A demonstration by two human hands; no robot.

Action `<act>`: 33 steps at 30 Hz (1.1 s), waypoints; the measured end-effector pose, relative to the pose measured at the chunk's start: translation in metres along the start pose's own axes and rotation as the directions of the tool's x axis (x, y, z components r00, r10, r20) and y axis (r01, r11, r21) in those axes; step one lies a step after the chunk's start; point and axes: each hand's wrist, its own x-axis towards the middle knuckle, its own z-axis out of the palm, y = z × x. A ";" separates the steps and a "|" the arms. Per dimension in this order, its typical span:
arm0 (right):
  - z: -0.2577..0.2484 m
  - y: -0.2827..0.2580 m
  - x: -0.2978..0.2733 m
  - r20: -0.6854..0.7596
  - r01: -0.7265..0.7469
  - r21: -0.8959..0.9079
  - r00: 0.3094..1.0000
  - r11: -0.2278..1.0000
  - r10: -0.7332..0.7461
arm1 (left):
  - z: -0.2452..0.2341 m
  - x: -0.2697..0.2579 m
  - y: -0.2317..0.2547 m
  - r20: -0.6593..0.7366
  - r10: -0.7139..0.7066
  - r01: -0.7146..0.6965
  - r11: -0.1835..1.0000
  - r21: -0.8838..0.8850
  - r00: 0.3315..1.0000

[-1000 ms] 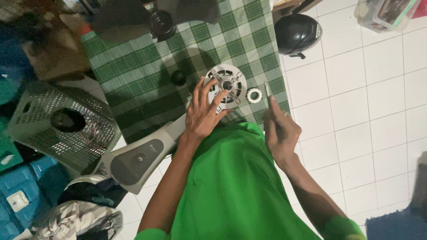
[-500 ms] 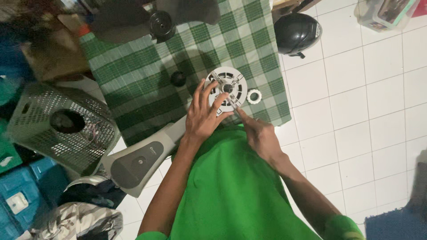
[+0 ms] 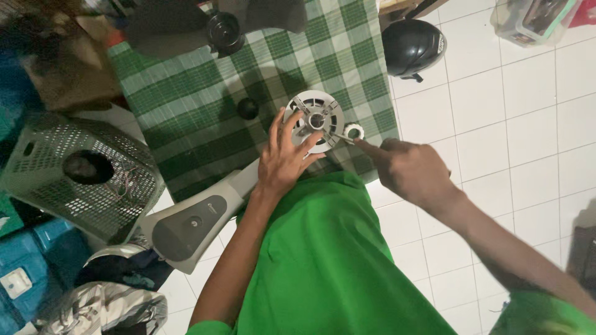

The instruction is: The person assembles a table fan by attaching the fan blade hub to the motor housing and securing the fan blades. They use a screwdriver to tighten the central nut and then attach the fan head to the stand.

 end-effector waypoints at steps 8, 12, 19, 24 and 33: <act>-0.028 0.005 0.036 0.164 0.280 -0.298 0.957 0.913 -0.240 | 0.008 -0.003 -0.005 -0.047 0.012 -0.009 0.998 0.057 0.999; -0.033 0.003 0.045 0.305 0.313 -0.339 0.929 0.887 -0.211 | 0.013 -0.006 -0.005 -0.094 0.009 0.000 0.995 0.101 0.996; -0.037 0.002 0.049 0.318 0.352 -0.351 0.916 0.868 -0.243 | 0.017 -0.008 -0.007 -0.081 0.014 -0.006 0.995 0.104 0.997; -0.037 0.004 0.051 0.292 0.320 -0.321 0.929 0.892 -0.229 | 0.015 -0.007 -0.006 -0.063 0.001 0.005 0.996 0.091 0.998; -0.046 -0.004 0.061 0.390 0.363 -0.346 0.894 0.865 -0.220 | 0.010 -0.005 -0.004 -0.070 0.006 -0.001 0.997 0.077 0.998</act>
